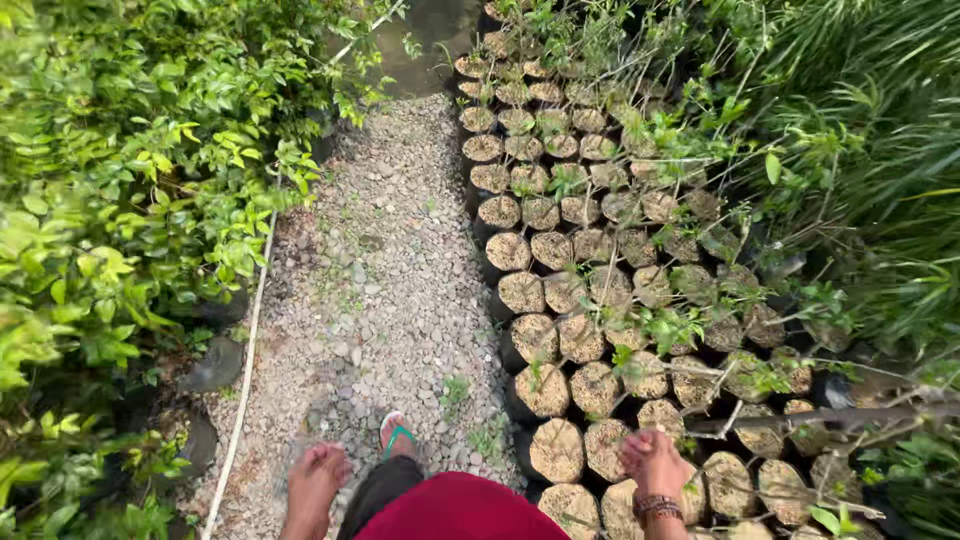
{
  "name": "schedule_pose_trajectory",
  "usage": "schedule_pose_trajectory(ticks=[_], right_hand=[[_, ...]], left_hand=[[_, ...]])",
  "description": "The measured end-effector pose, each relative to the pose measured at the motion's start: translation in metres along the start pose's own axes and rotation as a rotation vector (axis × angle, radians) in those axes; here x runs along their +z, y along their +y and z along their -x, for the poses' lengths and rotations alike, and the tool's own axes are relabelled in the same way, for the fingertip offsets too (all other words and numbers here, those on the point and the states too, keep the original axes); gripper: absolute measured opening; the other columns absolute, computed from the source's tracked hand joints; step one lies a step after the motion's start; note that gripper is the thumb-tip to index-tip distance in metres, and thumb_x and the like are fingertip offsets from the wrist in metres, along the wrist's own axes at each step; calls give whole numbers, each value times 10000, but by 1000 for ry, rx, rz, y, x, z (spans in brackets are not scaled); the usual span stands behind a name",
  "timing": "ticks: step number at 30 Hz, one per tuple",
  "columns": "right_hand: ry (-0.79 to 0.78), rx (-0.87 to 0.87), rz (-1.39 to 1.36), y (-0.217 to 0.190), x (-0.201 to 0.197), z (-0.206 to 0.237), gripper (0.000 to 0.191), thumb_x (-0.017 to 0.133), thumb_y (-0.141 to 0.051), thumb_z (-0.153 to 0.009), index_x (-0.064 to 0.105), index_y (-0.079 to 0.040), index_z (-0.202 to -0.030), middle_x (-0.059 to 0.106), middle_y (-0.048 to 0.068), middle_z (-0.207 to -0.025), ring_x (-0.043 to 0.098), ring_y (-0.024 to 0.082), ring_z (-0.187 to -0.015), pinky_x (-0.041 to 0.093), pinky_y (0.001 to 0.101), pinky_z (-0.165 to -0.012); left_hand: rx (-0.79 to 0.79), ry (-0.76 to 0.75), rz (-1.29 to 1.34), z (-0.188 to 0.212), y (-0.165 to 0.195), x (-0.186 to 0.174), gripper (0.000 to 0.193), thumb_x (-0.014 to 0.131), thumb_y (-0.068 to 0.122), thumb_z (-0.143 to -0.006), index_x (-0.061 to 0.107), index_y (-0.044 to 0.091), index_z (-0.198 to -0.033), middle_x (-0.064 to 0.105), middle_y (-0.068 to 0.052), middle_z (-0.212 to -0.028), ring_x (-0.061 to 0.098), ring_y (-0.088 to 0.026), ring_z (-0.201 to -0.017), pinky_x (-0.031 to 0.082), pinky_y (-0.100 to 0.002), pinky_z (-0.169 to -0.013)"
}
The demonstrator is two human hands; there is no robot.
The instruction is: The person holds a white hose and waters rows of potted seedlings in an outdoor nursery, directing the water stream into the pots along the beds. They walk along the gravel path between plant rows, moving the hose from one group of pots to the next to wet the soil.
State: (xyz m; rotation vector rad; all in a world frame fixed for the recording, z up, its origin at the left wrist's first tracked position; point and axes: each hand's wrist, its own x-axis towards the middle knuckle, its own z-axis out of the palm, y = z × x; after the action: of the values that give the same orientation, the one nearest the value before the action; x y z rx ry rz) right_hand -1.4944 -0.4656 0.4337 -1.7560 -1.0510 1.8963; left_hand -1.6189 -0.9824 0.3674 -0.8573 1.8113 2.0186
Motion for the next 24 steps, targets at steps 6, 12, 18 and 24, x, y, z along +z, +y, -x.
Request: schedule_pose_trajectory(ticks=[6, 12, 18, 24], right_hand=[[-133, -121, 145, -11, 169, -18, 331, 532, -309, -1040, 659, -19, -1135, 715, 150, -920, 700, 250, -700, 603, 387, -642], [-261, -168, 194, -38, 368, -111, 259, 577, -207, -1009, 683, 11, -1099, 680, 99, -787, 659, 199, -614, 555, 346, -551], [-610, -57, 105, -110, 623, -223, 265, 594, -276, -983, 705, -38, -1021, 644, 5, -721, 632, 185, -537, 524, 324, -487], [-757, -419, 519, -237, 891, -231, 303, 622, -311, -984, 720, -27, -1020, 757, 116, -849, 713, 181, -665, 610, 329, -575]], left_hand=[[367, -215, -526, -168, 232, 157, 234, 718, 206, -923, 680, 55, -1097, 713, -53, -945, 689, -150, -854, 548, -296, -718], [442, -545, -194, -280, 379, 292, 241, 689, 159, -942, 670, 24, -1141, 711, -60, -956, 702, -152, -875, 566, -279, -777], [148, -397, 48, -439, 431, 346, 271, 678, 94, -926, 624, 38, -1185, 708, -124, -980, 721, -244, -877, 580, -367, -759], [153, -302, 212, -535, 526, 377, 336, 657, 39, -873, 630, 25, -1207, 718, -119, -1113, 713, -230, -999, 574, -352, -852]])
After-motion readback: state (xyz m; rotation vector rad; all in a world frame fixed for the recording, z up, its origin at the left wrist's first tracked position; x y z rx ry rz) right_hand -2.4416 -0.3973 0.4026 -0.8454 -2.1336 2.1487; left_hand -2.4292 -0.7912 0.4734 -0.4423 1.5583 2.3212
